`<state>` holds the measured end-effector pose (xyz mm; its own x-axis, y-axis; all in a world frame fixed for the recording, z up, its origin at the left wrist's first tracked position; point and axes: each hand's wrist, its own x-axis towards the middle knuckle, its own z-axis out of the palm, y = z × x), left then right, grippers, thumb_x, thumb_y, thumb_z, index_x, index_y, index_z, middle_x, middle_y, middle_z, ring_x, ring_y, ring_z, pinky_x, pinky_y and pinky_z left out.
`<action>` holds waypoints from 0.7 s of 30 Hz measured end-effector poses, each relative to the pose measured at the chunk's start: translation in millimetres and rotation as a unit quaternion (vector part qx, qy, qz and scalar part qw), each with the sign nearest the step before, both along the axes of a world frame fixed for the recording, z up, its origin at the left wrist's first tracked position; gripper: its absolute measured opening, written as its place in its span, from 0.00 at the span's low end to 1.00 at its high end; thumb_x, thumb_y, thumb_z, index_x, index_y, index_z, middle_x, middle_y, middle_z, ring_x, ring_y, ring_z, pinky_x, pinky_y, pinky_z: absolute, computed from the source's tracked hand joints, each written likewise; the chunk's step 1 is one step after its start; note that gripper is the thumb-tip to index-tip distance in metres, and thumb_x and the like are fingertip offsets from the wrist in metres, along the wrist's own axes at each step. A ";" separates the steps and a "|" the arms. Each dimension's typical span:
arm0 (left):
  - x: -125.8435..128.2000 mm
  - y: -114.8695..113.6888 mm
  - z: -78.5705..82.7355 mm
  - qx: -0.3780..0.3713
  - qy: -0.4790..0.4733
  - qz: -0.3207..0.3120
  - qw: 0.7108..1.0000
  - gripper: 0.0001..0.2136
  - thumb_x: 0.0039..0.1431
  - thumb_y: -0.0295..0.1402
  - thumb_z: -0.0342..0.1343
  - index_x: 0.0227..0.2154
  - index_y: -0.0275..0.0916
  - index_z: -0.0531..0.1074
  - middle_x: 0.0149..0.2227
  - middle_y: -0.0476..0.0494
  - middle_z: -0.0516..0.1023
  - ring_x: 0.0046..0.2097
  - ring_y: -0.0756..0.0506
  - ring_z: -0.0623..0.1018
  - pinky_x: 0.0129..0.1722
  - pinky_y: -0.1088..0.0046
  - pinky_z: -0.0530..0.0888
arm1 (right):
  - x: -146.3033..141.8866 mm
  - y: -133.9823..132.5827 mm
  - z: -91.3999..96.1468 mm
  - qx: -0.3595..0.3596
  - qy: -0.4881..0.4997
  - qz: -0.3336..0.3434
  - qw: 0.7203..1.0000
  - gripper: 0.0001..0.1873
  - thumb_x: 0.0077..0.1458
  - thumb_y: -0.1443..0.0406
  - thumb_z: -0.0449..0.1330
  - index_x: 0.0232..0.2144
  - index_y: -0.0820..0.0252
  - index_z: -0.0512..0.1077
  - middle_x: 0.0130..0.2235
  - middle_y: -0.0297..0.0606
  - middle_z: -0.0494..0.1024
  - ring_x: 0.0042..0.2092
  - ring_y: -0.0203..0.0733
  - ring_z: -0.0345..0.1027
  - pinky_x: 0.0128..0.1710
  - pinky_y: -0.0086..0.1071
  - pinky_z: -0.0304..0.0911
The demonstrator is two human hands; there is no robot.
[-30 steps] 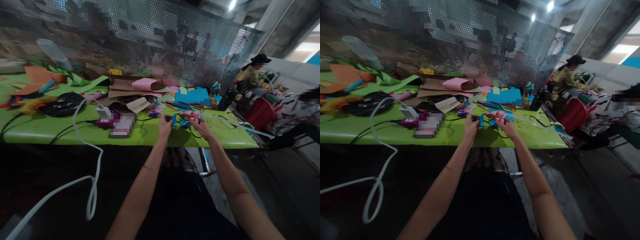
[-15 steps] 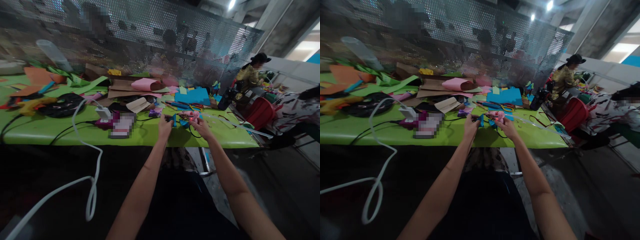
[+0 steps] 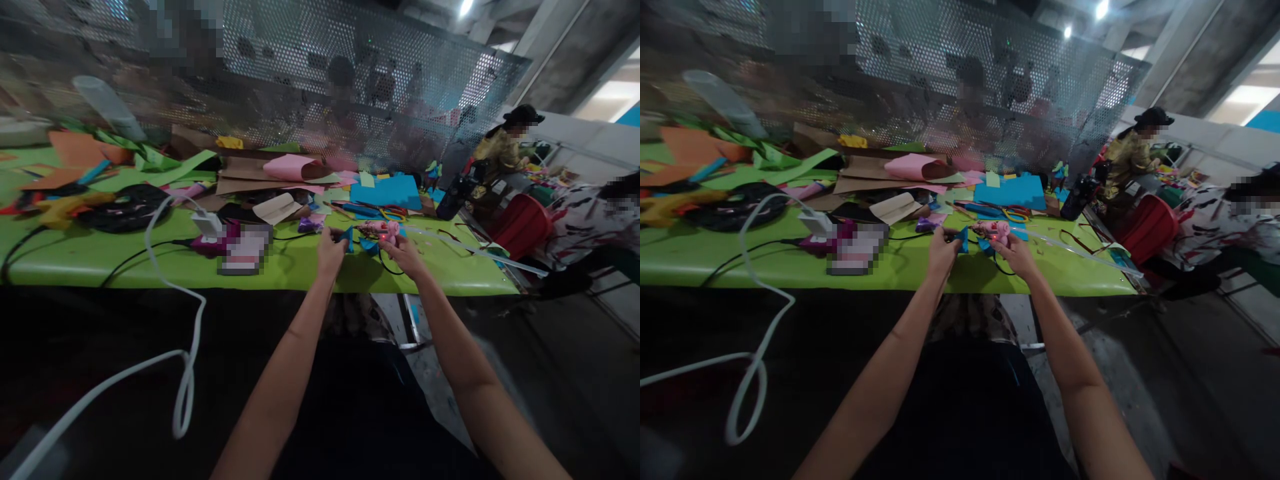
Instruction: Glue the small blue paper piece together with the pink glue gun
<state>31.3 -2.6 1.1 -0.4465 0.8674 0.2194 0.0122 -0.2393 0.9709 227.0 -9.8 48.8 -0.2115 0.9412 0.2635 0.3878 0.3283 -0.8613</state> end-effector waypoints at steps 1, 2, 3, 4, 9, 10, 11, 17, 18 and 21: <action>0.0 0.1 -0.2 0.001 0.000 -0.001 1.000 0.11 0.43 0.20 0.57 0.30 0.40 0.70 0.29 0.52 0.74 0.33 0.48 0.75 0.33 0.74 0.69 | 0.1 0.4 0.0 0.001 0.001 -0.001 1.000 0.28 0.47 0.40 0.63 0.31 0.60 0.72 0.24 0.32 0.68 0.30 0.39 0.62 0.33 0.33 0.60; -0.1 0.2 -0.4 0.002 0.001 -0.002 1.000 0.10 0.43 0.20 0.57 0.30 0.40 0.70 0.28 0.52 0.74 0.33 0.48 0.74 0.32 0.74 0.69 | 0.2 0.9 -0.2 0.002 0.002 -0.001 1.000 0.28 0.47 0.40 0.63 0.31 0.60 0.72 0.24 0.32 0.69 0.30 0.39 0.62 0.33 0.33 0.60; -0.1 0.2 -0.5 0.003 0.002 -0.002 1.000 0.10 0.43 0.20 0.57 0.30 0.40 0.70 0.28 0.52 0.74 0.33 0.48 0.74 0.32 0.74 0.69 | 0.3 1.4 -0.5 0.002 0.003 -0.001 1.000 0.28 0.47 0.40 0.63 0.31 0.60 0.72 0.24 0.32 0.69 0.30 0.39 0.62 0.34 0.33 0.60; -0.1 0.0 -0.5 0.004 0.003 -0.002 1.000 0.10 0.43 0.21 0.57 0.30 0.40 0.70 0.28 0.52 0.74 0.32 0.49 0.74 0.32 0.74 0.69 | 0.6 1.9 -0.9 0.003 0.004 -0.001 1.000 0.29 0.47 0.40 0.63 0.31 0.60 0.72 0.24 0.32 0.69 0.31 0.39 0.63 0.34 0.33 0.61; 0.7 -2.4 3.2 0.008 -0.003 -0.002 1.000 0.11 0.43 0.19 0.57 0.29 0.40 0.70 0.28 0.52 0.75 0.33 0.48 0.75 0.32 0.75 0.69 | 1.8 2.5 -2.8 0.009 -0.008 -0.008 1.000 0.29 0.47 0.39 0.63 0.31 0.60 0.72 0.24 0.34 0.70 0.31 0.41 0.64 0.34 0.34 0.61; 1.0 -3.0 4.3 0.003 -0.005 -0.003 1.000 0.11 0.43 0.19 0.57 0.29 0.40 0.70 0.28 0.51 0.74 0.32 0.48 0.75 0.31 0.75 0.69 | 1.8 2.1 -2.9 0.010 -0.011 -0.007 1.000 0.29 0.47 0.39 0.63 0.31 0.60 0.73 0.24 0.34 0.70 0.31 0.41 0.64 0.34 0.34 0.62; 1.2 -3.5 5.3 -0.001 -0.006 -0.005 1.000 0.10 0.43 0.19 0.57 0.29 0.40 0.70 0.27 0.51 0.74 0.32 0.48 0.75 0.30 0.75 0.69 | 1.8 1.7 -2.9 0.010 -0.012 -0.006 1.000 0.29 0.47 0.39 0.63 0.31 0.60 0.73 0.24 0.34 0.70 0.31 0.41 0.64 0.33 0.34 0.62; 0.6 -4.0 5.4 -0.007 0.002 -0.006 1.000 0.10 0.44 0.20 0.57 0.29 0.40 0.70 0.28 0.51 0.74 0.32 0.48 0.75 0.31 0.74 0.68 | -0.1 0.3 -1.3 0.006 -0.004 -0.001 1.000 0.30 0.47 0.39 0.63 0.33 0.61 0.74 0.24 0.33 0.70 0.30 0.40 0.64 0.33 0.34 0.61; 0.3 -3.6 4.5 -0.005 0.003 -0.006 1.000 0.10 0.43 0.20 0.57 0.29 0.40 0.70 0.28 0.51 0.74 0.32 0.48 0.74 0.31 0.74 0.68 | -0.2 0.5 -1.1 0.006 0.000 -0.002 1.000 0.30 0.46 0.39 0.63 0.34 0.61 0.74 0.24 0.33 0.69 0.30 0.40 0.63 0.33 0.33 0.61; -0.3 -1.8 1.2 0.003 0.003 -0.005 1.000 0.10 0.43 0.21 0.57 0.30 0.40 0.70 0.28 0.51 0.74 0.32 0.48 0.74 0.31 0.75 0.68 | 0.0 0.8 -1.3 0.004 -0.001 -0.010 1.000 0.29 0.47 0.40 0.63 0.33 0.61 0.74 0.23 0.32 0.69 0.30 0.40 0.63 0.32 0.33 0.60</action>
